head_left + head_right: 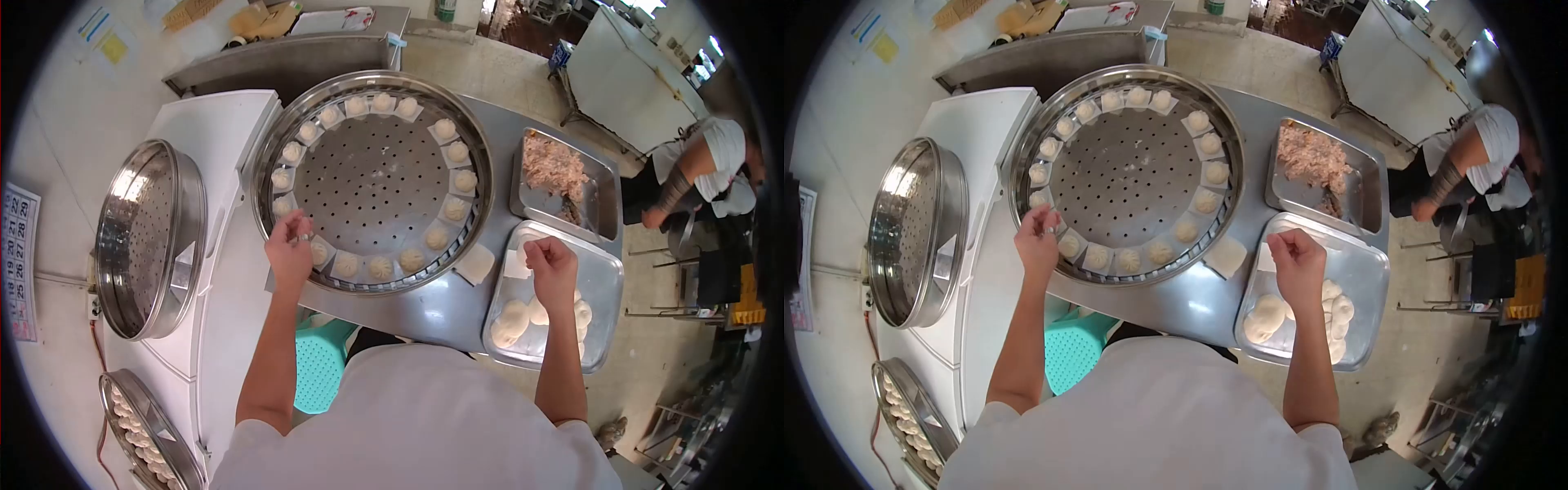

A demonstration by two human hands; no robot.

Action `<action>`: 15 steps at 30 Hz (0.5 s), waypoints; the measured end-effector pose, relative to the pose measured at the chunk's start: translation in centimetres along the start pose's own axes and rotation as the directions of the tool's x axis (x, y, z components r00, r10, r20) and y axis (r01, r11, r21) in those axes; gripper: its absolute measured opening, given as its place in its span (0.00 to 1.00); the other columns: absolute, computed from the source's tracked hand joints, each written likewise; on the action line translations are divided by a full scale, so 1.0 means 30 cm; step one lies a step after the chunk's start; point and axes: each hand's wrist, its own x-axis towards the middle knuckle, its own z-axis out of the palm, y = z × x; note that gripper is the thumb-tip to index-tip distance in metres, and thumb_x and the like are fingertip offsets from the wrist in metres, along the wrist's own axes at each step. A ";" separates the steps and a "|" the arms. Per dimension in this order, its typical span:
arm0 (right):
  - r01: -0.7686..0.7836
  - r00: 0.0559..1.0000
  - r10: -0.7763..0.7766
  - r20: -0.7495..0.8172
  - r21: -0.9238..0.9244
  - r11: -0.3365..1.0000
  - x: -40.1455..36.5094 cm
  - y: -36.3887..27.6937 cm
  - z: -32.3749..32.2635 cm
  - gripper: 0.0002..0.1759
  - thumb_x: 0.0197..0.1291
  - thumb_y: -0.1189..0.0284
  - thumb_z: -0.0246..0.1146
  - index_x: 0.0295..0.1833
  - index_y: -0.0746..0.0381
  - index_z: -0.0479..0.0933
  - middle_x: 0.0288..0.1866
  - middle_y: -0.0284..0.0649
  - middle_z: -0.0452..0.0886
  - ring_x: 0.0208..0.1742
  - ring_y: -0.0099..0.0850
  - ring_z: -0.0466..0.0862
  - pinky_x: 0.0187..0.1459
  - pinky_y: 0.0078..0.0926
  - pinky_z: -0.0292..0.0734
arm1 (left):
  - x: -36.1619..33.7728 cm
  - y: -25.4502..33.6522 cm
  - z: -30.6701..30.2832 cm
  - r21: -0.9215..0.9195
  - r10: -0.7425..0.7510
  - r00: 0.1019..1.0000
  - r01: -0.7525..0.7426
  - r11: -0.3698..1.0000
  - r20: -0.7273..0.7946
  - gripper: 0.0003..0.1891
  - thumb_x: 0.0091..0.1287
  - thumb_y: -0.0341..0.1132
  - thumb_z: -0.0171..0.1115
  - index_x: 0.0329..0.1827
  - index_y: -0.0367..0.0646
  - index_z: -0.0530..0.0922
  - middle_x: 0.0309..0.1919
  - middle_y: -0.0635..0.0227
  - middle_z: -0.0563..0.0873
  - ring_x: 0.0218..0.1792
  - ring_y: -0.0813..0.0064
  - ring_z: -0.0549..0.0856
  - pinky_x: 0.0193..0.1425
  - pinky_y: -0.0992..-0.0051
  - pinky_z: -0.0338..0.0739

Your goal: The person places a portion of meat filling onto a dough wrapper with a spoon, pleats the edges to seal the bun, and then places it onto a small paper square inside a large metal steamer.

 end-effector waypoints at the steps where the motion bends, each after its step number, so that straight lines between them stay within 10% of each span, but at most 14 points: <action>1: 0.003 1.000 -0.003 0.014 -0.019 1.000 0.006 -0.011 0.029 0.07 0.69 0.75 0.70 0.40 0.68 0.84 0.28 0.31 0.83 0.30 0.16 0.78 0.33 0.18 0.74 | 0.033 -0.009 -0.015 0.046 0.012 1.000 -0.013 0.999 0.021 0.13 0.74 0.28 0.67 0.59 0.33 0.83 0.40 0.62 0.91 0.41 0.76 0.90 0.50 0.74 0.84; 9: 0.304 0.855 -0.036 0.518 -0.444 0.843 0.027 -0.150 0.537 0.18 0.58 0.74 0.72 0.53 0.68 0.83 0.52 0.58 0.84 0.51 0.51 0.88 0.51 0.44 0.85 | 0.111 -0.093 -0.016 0.069 -0.124 0.984 0.116 0.991 0.128 0.14 0.72 0.30 0.70 0.59 0.38 0.85 0.40 0.62 0.91 0.39 0.76 0.89 0.44 0.73 0.84; 15: 0.388 0.757 0.152 0.635 -0.625 0.677 0.033 -0.055 0.682 0.19 0.56 0.75 0.70 0.54 0.68 0.82 0.53 0.61 0.80 0.55 0.59 0.86 0.57 0.49 0.84 | 0.107 -0.082 -0.031 0.042 -0.142 0.975 0.137 0.990 0.171 0.13 0.75 0.28 0.67 0.59 0.35 0.84 0.41 0.64 0.91 0.40 0.80 0.89 0.48 0.77 0.85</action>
